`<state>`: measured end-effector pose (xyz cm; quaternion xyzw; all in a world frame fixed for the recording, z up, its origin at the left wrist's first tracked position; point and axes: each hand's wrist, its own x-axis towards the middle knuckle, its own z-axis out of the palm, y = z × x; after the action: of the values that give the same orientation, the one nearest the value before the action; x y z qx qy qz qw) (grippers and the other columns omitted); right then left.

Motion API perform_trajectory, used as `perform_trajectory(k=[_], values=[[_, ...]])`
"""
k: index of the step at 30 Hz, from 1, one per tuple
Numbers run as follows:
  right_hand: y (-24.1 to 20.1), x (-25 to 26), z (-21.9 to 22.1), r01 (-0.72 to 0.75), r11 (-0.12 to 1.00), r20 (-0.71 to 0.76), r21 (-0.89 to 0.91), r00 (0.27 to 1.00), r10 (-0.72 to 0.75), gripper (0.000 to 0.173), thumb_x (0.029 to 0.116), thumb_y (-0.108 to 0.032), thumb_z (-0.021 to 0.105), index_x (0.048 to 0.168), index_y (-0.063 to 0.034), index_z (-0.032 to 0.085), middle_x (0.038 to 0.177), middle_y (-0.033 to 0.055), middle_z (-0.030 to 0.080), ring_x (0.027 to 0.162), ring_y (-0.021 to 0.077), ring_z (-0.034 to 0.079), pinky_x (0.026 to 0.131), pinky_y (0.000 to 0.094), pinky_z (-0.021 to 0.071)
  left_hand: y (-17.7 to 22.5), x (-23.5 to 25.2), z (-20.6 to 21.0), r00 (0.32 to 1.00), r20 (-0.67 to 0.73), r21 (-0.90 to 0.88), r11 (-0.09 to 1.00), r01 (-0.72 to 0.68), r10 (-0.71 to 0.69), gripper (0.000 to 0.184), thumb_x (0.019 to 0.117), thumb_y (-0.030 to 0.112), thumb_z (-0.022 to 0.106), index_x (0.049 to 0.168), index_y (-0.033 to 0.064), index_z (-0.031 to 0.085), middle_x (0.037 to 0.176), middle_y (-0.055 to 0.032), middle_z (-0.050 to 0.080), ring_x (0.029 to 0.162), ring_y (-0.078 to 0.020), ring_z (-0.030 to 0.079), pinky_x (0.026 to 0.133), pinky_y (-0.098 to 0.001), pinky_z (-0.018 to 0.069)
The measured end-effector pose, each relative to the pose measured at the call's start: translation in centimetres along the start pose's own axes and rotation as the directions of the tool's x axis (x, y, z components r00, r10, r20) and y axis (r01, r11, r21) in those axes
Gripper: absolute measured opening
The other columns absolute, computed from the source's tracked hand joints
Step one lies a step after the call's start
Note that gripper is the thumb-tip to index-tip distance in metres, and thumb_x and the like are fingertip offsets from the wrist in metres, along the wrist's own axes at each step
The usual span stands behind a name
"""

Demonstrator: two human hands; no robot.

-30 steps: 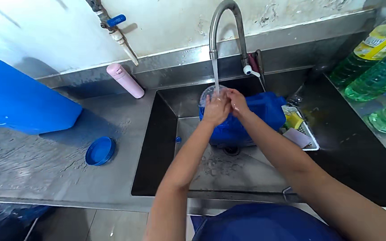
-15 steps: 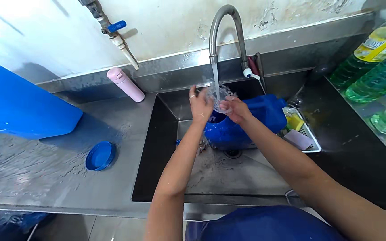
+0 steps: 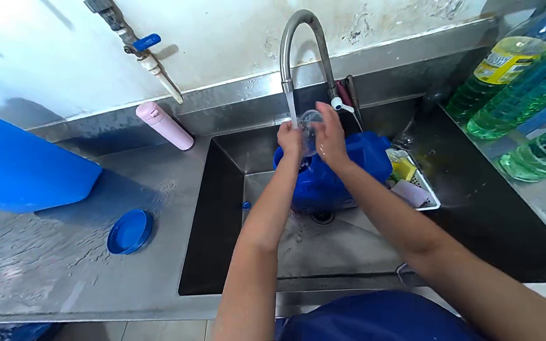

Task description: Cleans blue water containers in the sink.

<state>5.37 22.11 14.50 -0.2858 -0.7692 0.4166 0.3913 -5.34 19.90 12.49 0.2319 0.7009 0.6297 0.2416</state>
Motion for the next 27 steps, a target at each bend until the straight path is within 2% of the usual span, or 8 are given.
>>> perform_trajectory(k=[3, 7, 10, 13, 17, 20, 22, 27], values=[[4.1, -0.3, 1.8, -0.244, 0.87, -0.08, 0.428, 0.949, 0.305, 0.045, 0.1062, 0.0, 0.036, 0.15, 0.004, 0.039, 0.137, 0.0223, 0.055, 0.099, 0.0209, 0.067, 0.08, 0.0344, 0.0568, 3.9, -0.1, -1.7, 0.993, 0.087, 0.155, 0.983, -0.097, 0.085, 0.025, 0.1008, 0.004, 0.056, 0.122, -0.008, 0.061, 0.107, -0.0215, 0.066, 0.091, -0.0253, 0.064, 0.085, -0.0428, 0.0537], [4.1, 1.3, 4.5, -0.354, 0.815, 0.156, 0.459, 0.935, 0.319, 0.038, 0.1028, 0.0, 0.046, 0.141, 0.0056, 0.048, 0.113, 0.0179, 0.062, 0.089, 0.0159, 0.061, 0.08, 0.0331, 0.0542, 3.7, -4.0, -4.6, 0.996, -0.031, 0.013, 0.996, -0.089, 0.089, 0.034, 0.1029, 0.004, 0.053, 0.134, -0.0091, 0.052, 0.114, -0.0207, 0.062, 0.088, -0.0181, 0.062, 0.082, -0.0332, 0.0534], [2.1, 4.4, 3.7, -0.299, 0.951, 0.379, 0.077, 0.891, 0.249, 0.036, 0.1006, -0.002, 0.055, 0.136, 0.0047, 0.058, 0.121, 0.0273, 0.065, 0.109, 0.0359, 0.064, 0.097, 0.0526, 0.0494, 1.2, -5.3, -5.3, 0.975, -0.194, -0.32, 0.946, 0.042, -0.109, 0.034, 0.1037, -0.002, 0.048, 0.137, -0.0073, 0.042, 0.101, -0.011, 0.054, 0.073, -0.0097, 0.058, 0.071, -0.0231, 0.0535], [-0.9, 4.4, 1.2, -0.11, 0.993, 0.373, -0.036, 0.921, 0.115, 0.043, 0.1004, -0.003, 0.056, 0.144, 0.0006, 0.055, 0.138, 0.0256, 0.06, 0.128, 0.0367, 0.058, 0.108, 0.0526, 0.0445, -0.5, -4.5, -3.8, 0.962, -0.165, -0.422, 0.897, 0.132, -0.219, 0.027, 0.1009, -0.007, 0.045, 0.128, -0.0037, 0.046, 0.091, -0.0072, 0.055, 0.069, -0.0099, 0.055, 0.067, -0.0254, 0.0521], [-0.3, -0.2, -2.3, 0.01, 0.995, 0.131, 0.098, 0.991, -0.023, 0.061, 0.0942, -0.008, 0.063, 0.152, 0.0007, 0.044, 0.16, 0.0312, 0.029, 0.136, 0.0398, 0.049, 0.103, 0.0464, 0.0509, 0.3, -1.5, -1.2, 0.985, 0.002, -0.03, 0.985, 0.173, -0.173, 0.025, 0.1046, 0.004, 0.046, 0.125, -0.0045, 0.058, 0.096, -0.0111, 0.06, 0.077, -0.0145, 0.055, 0.073, -0.032, 0.0498], [3.9, -3.5, -5.6, -0.074, 0.997, 0.105, 0.024, 0.992, 0.071, 0.052, 0.0977, -0.009, 0.061, 0.146, 0.005, 0.047, 0.158, 0.0316, 0.032, 0.131, 0.0396, 0.054, 0.098, 0.0465, 0.0543, 2.8, 2.1, -1.6, 0.983, 0.143, 0.45, 0.892, 0.043, -0.119, 0.03, 0.1047, 0.015, 0.055, 0.124, -0.0062, 0.063, 0.117, -0.0248, 0.065, 0.107, -0.0323, 0.062, 0.095, -0.0503, 0.0488], [6.3, -5.4, -7.8, -0.157, 0.984, 0.212, -0.081, 0.962, 0.171, 0.04, 0.1005, -0.006, 0.059, 0.138, 0.007, 0.054, 0.153, 0.0316, 0.039, 0.125, 0.04, 0.058, 0.099, 0.0487, 0.0535, 5.0, 2.8, -2.1, 0.975, 0.199, 0.601, 0.798, -0.042, -0.099, 0.032, 0.103, 0.018, 0.056, 0.123, -0.0053, 0.065, 0.12, -0.028, 0.065, 0.114, -0.0386, 0.062, 0.099, -0.0571, 0.0463], [8.7, -8.0, -10.6, -0.231, 0.965, 0.299, -0.123, 0.919, 0.258, 0.031, 0.101, -0.002, 0.058, 0.128, 0.0129, 0.058, 0.148, 0.0319, 0.043, 0.118, 0.0356, 0.06, 0.097, 0.0439, 0.0527, 7.6, 1.2, -3.7, 0.984, 0.128, 0.503, 0.863, 0.041, -0.122, 0.029, 0.1039, 0.009, 0.051, 0.128, -0.0043, 0.059, 0.107, -0.0194, 0.064, 0.082, -0.0227, 0.061, 0.078, -0.0412, 0.0522]])
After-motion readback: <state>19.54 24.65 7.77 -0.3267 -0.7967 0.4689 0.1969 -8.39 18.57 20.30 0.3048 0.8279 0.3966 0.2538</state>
